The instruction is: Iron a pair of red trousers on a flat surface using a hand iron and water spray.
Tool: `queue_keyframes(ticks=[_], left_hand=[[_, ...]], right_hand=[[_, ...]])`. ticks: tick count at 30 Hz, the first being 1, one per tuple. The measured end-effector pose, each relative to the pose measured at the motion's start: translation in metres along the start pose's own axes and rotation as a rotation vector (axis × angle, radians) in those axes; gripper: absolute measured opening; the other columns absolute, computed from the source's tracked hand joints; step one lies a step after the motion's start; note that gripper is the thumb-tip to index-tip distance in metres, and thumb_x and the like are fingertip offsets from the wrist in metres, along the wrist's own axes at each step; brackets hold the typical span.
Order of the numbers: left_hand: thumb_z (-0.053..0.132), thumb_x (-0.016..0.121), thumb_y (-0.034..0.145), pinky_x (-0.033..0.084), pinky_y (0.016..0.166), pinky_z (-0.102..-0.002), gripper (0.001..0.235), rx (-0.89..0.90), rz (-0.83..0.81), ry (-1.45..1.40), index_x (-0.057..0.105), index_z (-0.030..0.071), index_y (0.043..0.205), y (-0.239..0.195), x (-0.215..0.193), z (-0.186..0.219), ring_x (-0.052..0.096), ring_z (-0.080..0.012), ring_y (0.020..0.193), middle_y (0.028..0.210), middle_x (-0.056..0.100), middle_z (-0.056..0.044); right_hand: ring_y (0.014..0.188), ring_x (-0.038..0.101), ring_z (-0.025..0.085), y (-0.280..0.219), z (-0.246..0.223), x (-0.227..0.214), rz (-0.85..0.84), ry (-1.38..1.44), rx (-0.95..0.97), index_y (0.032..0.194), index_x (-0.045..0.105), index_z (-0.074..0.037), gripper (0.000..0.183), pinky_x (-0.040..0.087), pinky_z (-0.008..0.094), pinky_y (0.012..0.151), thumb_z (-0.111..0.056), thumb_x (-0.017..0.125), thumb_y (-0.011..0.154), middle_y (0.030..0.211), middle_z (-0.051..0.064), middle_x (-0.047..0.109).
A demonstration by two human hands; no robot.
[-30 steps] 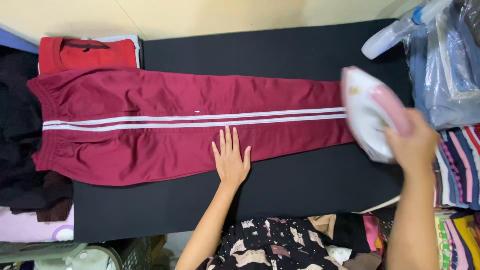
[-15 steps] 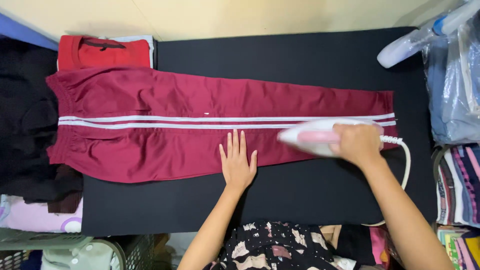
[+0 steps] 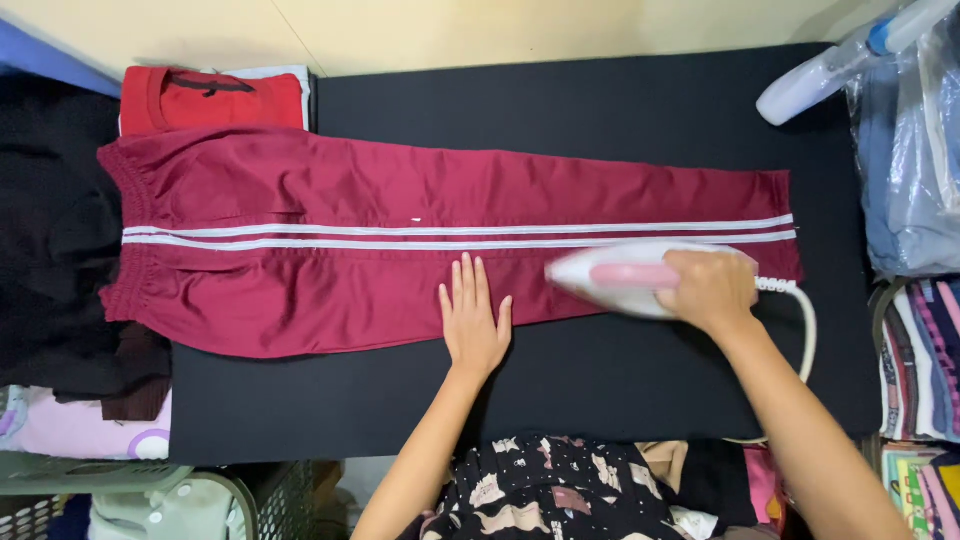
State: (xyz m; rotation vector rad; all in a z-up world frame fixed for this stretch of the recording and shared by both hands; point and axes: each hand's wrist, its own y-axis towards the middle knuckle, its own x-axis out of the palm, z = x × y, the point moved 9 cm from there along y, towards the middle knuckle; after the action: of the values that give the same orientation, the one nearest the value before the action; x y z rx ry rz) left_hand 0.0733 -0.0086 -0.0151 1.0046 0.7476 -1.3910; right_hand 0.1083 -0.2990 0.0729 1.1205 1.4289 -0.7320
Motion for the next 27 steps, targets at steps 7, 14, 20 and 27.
queue_keyframes(ticks=[7, 14, 20, 27], left_hand=[[0.047, 0.059, 0.096, 0.017, 0.121, -0.059, 0.087, -0.075, -0.042, 0.037, 0.028, -0.008, 0.156, -0.027, -0.022, -0.018, 0.02, -0.0406, 0.155, 0.165, 0.026, -0.026], [0.046, 0.058, 0.095, 0.016, 0.121, -0.059, 0.087, -0.113, -0.012, 0.001, 0.027, -0.009, 0.155, -0.033, -0.027, -0.025, 0.019, -0.0418, 0.155, 0.165, 0.022, -0.028], [0.028, 0.051, 0.099, 0.017, 0.122, -0.059, 0.069, -0.188, -0.069, 0.121, 0.03, 0.001, 0.159, -0.048, -0.029, -0.051, 0.02, -0.0399, 0.156, 0.168, 0.023, -0.023], [0.03, 0.052, 0.098, 0.02, 0.121, -0.058, 0.07, -0.213, -0.045, 0.02, 0.032, 0.001, 0.158, -0.065, -0.046, -0.062, 0.021, -0.0439, 0.154, 0.165, 0.025, -0.025]], right_hand=[[0.061, 0.07, 0.031, 0.06, -0.034, 0.021, -0.084, -0.174, 0.182, 0.086, 0.075, -0.012, 0.026, 0.055, 0.043, 0.059, -0.028, 0.078, 0.065, 0.069, 0.011, 0.071], [0.065, 0.071, 0.028, 0.068, -0.058, 0.032, -0.057, -0.187, 0.17, 0.077, 0.07, -0.012, 0.017, 0.055, 0.042, 0.059, -0.022, 0.079, 0.066, 0.07, 0.009, 0.07], [0.065, 0.071, 0.03, 0.022, -0.116, 0.039, -0.153, -0.034, -0.014, 0.073, 0.069, -0.012, 0.022, 0.055, 0.044, 0.06, -0.025, 0.081, 0.06, 0.068, 0.01, 0.07], [0.064, 0.07, 0.035, 0.051, -0.119, 0.03, -0.203, -0.015, 0.091, 0.083, 0.071, -0.012, 0.03, 0.055, 0.049, 0.059, -0.029, 0.08, 0.06, 0.068, 0.013, 0.07]])
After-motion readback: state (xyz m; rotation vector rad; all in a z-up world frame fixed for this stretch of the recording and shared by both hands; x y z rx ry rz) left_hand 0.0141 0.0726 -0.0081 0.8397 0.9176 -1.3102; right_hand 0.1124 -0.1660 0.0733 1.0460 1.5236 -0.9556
